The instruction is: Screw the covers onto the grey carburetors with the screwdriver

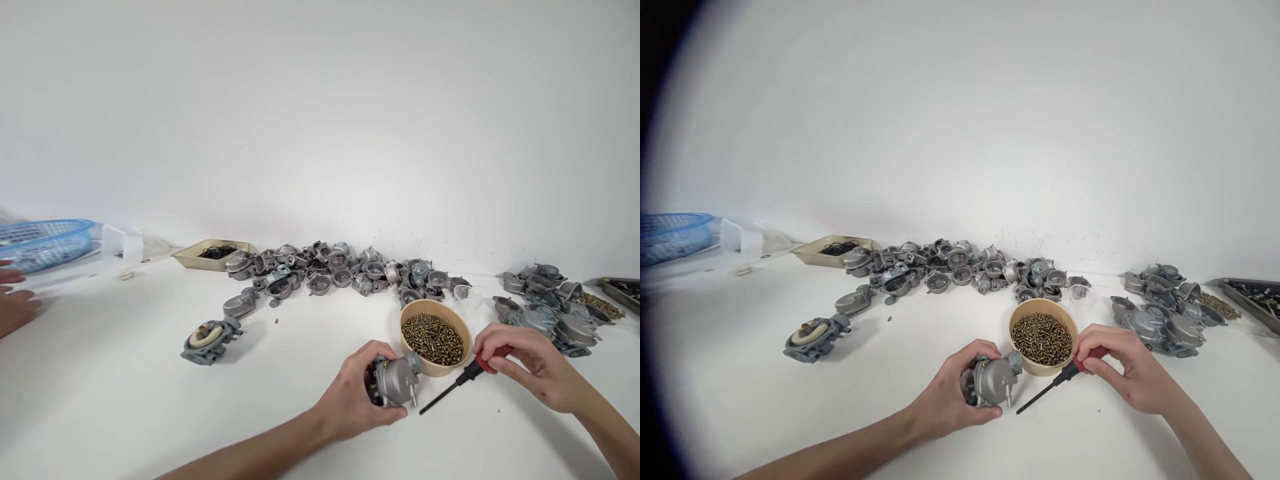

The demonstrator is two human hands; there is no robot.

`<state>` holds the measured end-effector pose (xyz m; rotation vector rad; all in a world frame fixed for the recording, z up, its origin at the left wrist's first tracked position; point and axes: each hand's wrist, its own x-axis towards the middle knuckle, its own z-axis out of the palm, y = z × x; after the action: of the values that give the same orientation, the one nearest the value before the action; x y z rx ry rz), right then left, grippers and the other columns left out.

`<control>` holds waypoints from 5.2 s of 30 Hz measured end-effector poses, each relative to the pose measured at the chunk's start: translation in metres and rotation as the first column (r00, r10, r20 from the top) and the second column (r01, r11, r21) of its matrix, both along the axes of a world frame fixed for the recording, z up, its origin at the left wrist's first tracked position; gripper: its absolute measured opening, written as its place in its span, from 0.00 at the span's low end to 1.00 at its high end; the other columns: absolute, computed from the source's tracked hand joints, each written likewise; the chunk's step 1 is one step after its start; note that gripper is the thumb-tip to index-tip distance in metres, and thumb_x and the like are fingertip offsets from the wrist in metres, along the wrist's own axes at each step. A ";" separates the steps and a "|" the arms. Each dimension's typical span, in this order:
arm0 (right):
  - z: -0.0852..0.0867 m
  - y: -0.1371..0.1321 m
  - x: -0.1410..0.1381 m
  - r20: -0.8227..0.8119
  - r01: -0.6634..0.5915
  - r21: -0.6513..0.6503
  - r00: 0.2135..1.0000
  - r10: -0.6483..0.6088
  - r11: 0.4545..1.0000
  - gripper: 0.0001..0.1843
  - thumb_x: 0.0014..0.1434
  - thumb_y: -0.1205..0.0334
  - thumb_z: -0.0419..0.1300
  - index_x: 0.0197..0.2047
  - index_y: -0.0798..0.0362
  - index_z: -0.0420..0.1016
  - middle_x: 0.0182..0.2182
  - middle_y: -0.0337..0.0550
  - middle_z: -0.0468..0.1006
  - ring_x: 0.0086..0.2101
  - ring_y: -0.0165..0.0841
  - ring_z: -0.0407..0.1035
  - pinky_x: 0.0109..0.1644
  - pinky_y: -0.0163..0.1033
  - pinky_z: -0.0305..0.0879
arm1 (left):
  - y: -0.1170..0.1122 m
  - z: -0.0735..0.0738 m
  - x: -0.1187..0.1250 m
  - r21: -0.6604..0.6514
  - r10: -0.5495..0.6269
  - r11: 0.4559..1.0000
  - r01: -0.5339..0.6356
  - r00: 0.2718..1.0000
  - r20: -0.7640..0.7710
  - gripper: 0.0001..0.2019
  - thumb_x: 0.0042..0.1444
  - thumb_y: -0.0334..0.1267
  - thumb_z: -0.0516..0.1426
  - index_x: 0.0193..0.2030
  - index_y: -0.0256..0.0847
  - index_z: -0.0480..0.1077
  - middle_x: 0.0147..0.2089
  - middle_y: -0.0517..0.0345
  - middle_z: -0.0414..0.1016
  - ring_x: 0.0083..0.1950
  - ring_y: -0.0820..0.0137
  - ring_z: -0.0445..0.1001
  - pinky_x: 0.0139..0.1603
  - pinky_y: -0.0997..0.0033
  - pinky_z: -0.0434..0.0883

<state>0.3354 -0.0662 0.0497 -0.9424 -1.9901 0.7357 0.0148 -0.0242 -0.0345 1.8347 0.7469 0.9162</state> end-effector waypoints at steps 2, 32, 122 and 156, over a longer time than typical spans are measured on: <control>-0.008 0.000 0.000 -0.106 0.007 -0.018 0.994 -0.009 1.000 0.12 0.71 0.60 0.61 0.39 0.51 0.86 0.34 0.53 0.80 0.27 0.37 0.73 0.30 0.42 0.75 | 0.000 0.003 -0.002 0.119 -0.003 0.993 0.005 1.000 -0.015 0.25 0.46 0.37 0.70 0.51 0.44 0.71 0.54 0.49 0.75 0.52 0.57 0.76 0.51 0.59 0.75; -0.046 0.001 -0.031 -0.539 0.266 -0.452 0.679 -0.498 0.852 0.12 0.59 0.52 0.74 0.36 0.52 0.85 0.35 0.47 0.77 0.28 0.35 0.68 0.32 0.40 0.69 | 0.001 0.015 -0.010 0.531 0.097 0.843 -0.093 0.995 0.020 0.27 0.56 0.41 0.69 0.60 0.46 0.68 0.57 0.47 0.75 0.49 0.60 0.82 0.44 0.64 0.84; -0.047 -0.003 -0.032 -0.204 0.339 -0.267 0.895 -0.397 0.902 0.18 0.66 0.42 0.67 0.42 0.51 0.80 0.30 0.42 0.74 0.22 0.30 0.65 0.26 0.37 0.68 | 0.014 -0.016 -0.002 0.457 0.178 0.888 -0.047 0.952 -0.249 0.28 0.47 0.40 0.68 0.55 0.45 0.65 0.49 0.53 0.75 0.43 0.59 0.80 0.40 0.60 0.81; -0.044 -0.013 -0.043 -0.392 0.284 -0.219 0.850 -0.351 0.933 0.14 0.65 0.48 0.70 0.47 0.47 0.78 0.40 0.45 0.75 0.24 0.29 0.67 0.25 0.37 0.67 | 0.007 0.014 -0.014 0.826 0.450 0.550 -0.124 0.877 -0.167 0.23 0.54 0.36 0.59 0.57 0.47 0.62 0.54 0.49 0.74 0.31 0.65 0.77 0.29 0.67 0.76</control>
<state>0.2928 -0.0788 0.0056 -1.0650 -1.3667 0.8299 0.0006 -0.0169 -0.0204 2.8101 0.9913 1.2861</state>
